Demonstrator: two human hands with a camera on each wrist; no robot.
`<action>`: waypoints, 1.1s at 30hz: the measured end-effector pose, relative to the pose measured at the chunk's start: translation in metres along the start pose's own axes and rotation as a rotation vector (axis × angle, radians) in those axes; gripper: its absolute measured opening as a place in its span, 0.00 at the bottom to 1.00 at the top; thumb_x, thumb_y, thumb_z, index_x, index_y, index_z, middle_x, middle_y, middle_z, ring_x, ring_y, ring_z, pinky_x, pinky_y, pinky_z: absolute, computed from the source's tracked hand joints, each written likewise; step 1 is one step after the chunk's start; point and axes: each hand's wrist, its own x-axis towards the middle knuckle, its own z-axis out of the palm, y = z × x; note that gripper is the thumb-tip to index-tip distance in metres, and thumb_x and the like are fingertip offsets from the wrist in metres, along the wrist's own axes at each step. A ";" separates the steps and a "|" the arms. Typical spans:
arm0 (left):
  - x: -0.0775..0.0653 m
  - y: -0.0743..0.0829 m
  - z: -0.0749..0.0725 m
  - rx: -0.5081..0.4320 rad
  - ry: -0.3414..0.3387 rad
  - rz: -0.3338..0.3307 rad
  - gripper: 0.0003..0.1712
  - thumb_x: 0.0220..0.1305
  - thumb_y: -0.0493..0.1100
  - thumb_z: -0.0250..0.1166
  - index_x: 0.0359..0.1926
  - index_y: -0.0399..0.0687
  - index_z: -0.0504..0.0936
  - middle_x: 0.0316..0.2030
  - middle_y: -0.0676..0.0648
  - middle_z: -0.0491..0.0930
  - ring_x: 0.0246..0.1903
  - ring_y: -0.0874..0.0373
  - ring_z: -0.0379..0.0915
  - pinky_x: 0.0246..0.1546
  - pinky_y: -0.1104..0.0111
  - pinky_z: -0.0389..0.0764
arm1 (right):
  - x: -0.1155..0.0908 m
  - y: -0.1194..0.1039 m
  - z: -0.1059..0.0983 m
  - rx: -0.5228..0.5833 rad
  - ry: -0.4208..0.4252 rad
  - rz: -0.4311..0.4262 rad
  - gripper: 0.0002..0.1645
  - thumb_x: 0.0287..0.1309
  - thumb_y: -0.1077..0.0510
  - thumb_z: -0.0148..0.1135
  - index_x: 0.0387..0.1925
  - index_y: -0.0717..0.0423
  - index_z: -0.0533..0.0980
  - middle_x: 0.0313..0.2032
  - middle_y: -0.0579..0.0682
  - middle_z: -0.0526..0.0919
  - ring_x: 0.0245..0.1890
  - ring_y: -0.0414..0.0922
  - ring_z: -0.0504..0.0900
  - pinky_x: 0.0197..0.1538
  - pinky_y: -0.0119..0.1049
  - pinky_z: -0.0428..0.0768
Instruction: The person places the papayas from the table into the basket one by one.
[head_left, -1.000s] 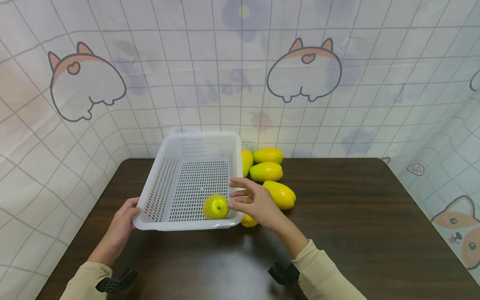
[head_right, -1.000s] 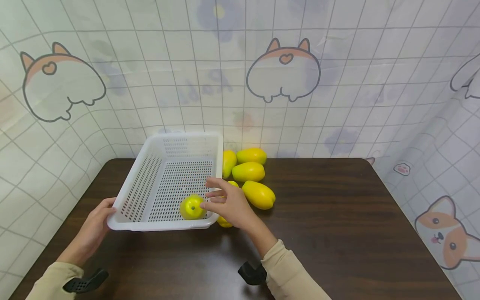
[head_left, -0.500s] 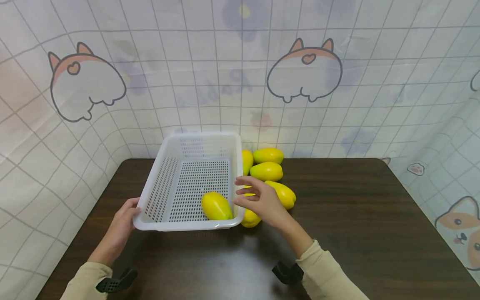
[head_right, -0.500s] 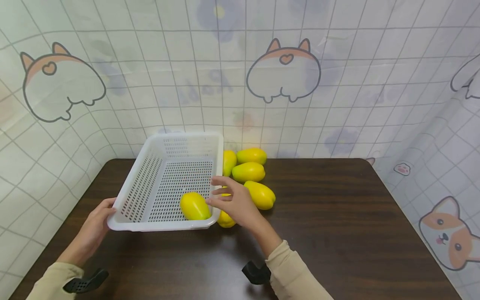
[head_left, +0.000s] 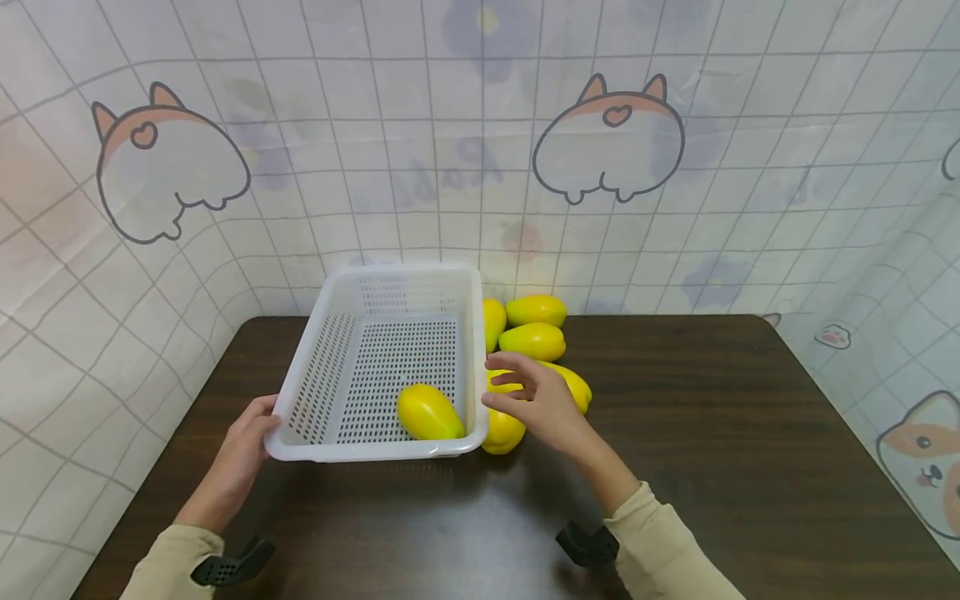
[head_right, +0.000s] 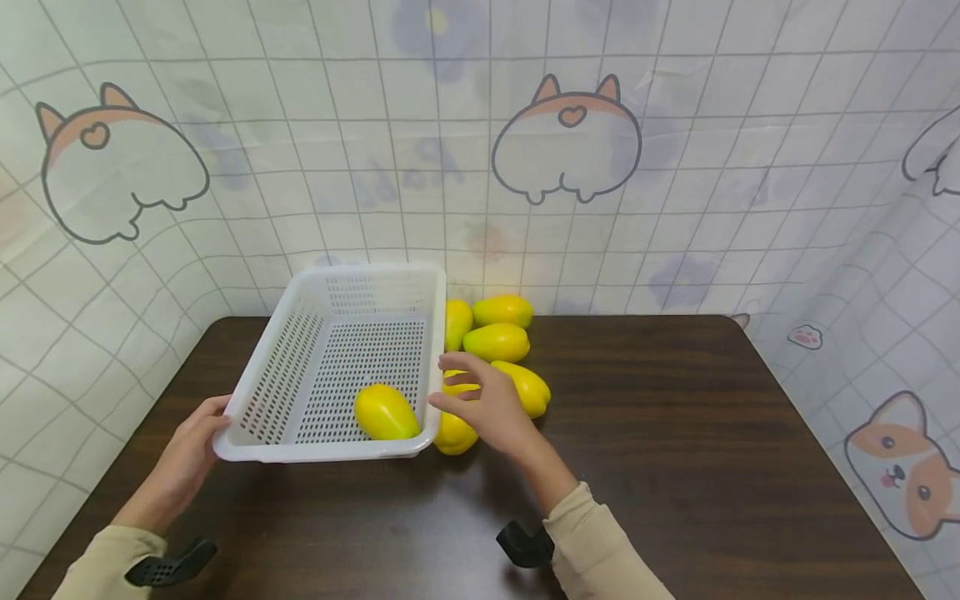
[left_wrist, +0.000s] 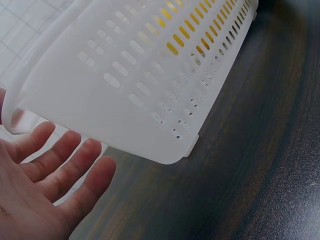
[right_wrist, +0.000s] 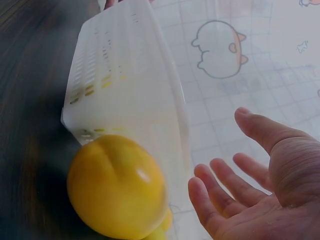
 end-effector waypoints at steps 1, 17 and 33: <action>0.000 0.000 0.000 0.002 0.000 0.000 0.26 0.72 0.50 0.30 0.64 0.42 0.53 0.58 0.41 0.61 0.46 0.70 0.66 0.47 0.67 0.66 | 0.001 0.004 -0.001 -0.001 0.004 -0.001 0.29 0.52 0.57 0.64 0.56 0.58 0.68 0.55 0.59 0.73 0.53 0.58 0.74 0.53 0.48 0.73; 0.000 -0.003 0.001 -0.017 0.007 0.029 0.25 0.72 0.50 0.31 0.63 0.41 0.55 0.57 0.41 0.62 0.45 0.70 0.67 0.42 0.75 0.69 | 0.002 0.046 -0.025 -0.067 0.105 -0.075 0.27 0.50 0.49 0.66 0.53 0.47 0.72 0.52 0.49 0.76 0.51 0.53 0.76 0.51 0.46 0.75; 0.000 0.001 0.000 -0.015 -0.003 0.005 0.25 0.72 0.49 0.30 0.63 0.41 0.54 0.58 0.41 0.61 0.45 0.69 0.66 0.45 0.70 0.67 | -0.021 0.032 -0.053 -0.156 0.213 -0.024 0.26 0.54 0.58 0.62 0.55 0.58 0.69 0.55 0.59 0.74 0.57 0.56 0.70 0.56 0.53 0.68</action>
